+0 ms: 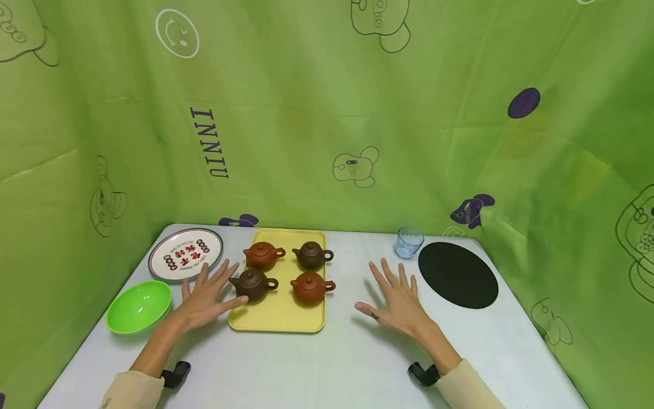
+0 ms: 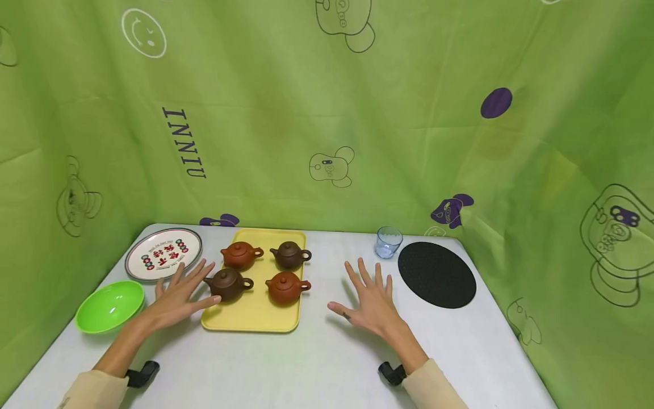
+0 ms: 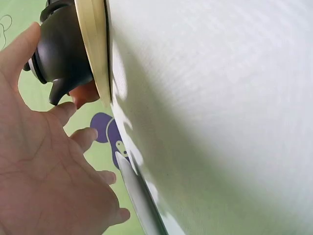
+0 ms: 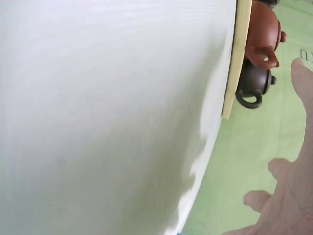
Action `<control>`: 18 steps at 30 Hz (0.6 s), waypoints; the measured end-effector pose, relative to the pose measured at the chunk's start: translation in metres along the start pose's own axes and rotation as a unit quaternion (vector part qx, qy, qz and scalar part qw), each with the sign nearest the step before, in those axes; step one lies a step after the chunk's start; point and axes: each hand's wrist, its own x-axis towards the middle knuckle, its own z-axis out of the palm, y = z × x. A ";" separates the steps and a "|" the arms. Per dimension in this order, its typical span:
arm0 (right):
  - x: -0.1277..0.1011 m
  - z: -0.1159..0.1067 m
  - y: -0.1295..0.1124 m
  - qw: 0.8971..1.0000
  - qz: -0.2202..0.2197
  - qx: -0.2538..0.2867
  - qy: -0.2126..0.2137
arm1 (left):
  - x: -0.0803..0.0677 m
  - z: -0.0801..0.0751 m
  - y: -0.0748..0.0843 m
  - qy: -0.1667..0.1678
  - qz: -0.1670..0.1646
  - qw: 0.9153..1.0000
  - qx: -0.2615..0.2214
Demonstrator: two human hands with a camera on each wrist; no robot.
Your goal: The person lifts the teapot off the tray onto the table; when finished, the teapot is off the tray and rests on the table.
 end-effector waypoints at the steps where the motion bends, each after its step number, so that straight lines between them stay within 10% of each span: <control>1: 0.000 0.000 -0.001 1.000 0.001 0.001 -0.001 | 0.001 0.000 0.000 -0.001 0.001 1.000 -0.005; 18: 0.011 0.006 -0.016 0.999 -0.017 0.039 -0.018 | 0.009 0.001 0.000 0.023 0.038 0.999 -0.017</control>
